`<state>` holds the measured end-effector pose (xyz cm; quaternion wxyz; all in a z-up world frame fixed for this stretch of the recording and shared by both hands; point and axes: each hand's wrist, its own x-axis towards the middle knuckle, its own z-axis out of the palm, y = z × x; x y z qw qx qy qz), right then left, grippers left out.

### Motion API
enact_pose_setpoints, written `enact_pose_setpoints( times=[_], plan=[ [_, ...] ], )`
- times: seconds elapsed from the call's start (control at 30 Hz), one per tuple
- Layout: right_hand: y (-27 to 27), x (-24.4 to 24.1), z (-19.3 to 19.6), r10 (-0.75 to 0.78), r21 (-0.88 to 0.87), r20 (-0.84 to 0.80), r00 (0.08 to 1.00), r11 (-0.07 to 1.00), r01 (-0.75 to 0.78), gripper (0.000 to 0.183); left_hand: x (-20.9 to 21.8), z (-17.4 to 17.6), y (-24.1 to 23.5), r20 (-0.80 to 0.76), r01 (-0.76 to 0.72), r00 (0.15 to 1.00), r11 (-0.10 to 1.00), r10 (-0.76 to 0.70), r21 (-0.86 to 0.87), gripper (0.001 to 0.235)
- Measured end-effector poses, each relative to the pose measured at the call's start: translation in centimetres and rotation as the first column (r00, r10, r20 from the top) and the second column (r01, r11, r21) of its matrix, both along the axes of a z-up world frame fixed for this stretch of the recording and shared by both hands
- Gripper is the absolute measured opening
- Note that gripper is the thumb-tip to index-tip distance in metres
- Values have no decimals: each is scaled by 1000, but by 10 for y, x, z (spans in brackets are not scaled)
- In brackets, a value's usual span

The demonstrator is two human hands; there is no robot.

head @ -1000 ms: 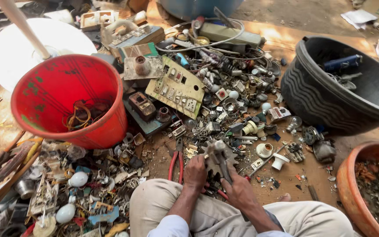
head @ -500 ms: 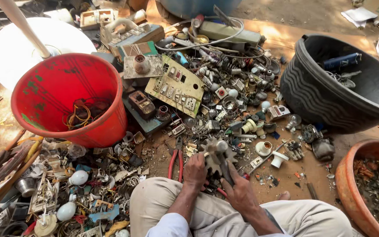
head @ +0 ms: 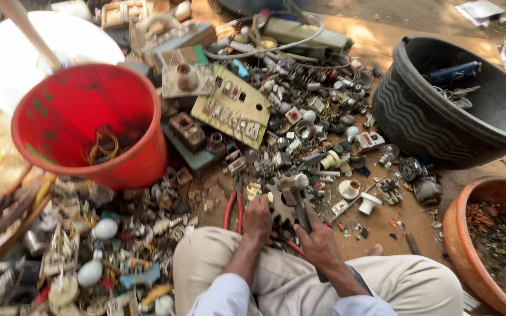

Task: The person sits on the ground amidst a pile of electronic waste and uses a hammer to repeatedly strike a metal gear-like component. They hold the object with one hand and strike it with the other, occasionally adjusting its position to break it apart.

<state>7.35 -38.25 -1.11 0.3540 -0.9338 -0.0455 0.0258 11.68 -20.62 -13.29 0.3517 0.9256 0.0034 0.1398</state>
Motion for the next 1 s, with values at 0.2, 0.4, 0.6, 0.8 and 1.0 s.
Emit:
enact_pose_setpoints(
  times=[0.2, 0.4, 0.6, 0.8, 1.0],
  plan=[
    [-11, -1, 1, -64, 615, -456, 888, 698, 367, 43, 9, 21, 10, -131, -268, 962, 908, 238, -321, 14],
    [-50, -6, -53, -40, 721, -671, 741, 196, 664, 20, 13, 59, 73, -550, -632, 759, 600, 349, -491, 17],
    [-76, 5, -121, -144, 636, -761, 633, 33, 771, 18, 9, 57, 19, -249, -119, 967, 951, 46, -285, 39],
    [-55, 7, -133, -318, 548, -710, 628, 309, 777, 23, 21, 37, -6, -581, -172, 813, 967, 33, -186, 39],
    [-33, 1, -89, -575, 48, -391, 719, 767, 640, 42, 25, 15, 20, -575, -491, 814, 427, -86, -759, 27]
  ],
)
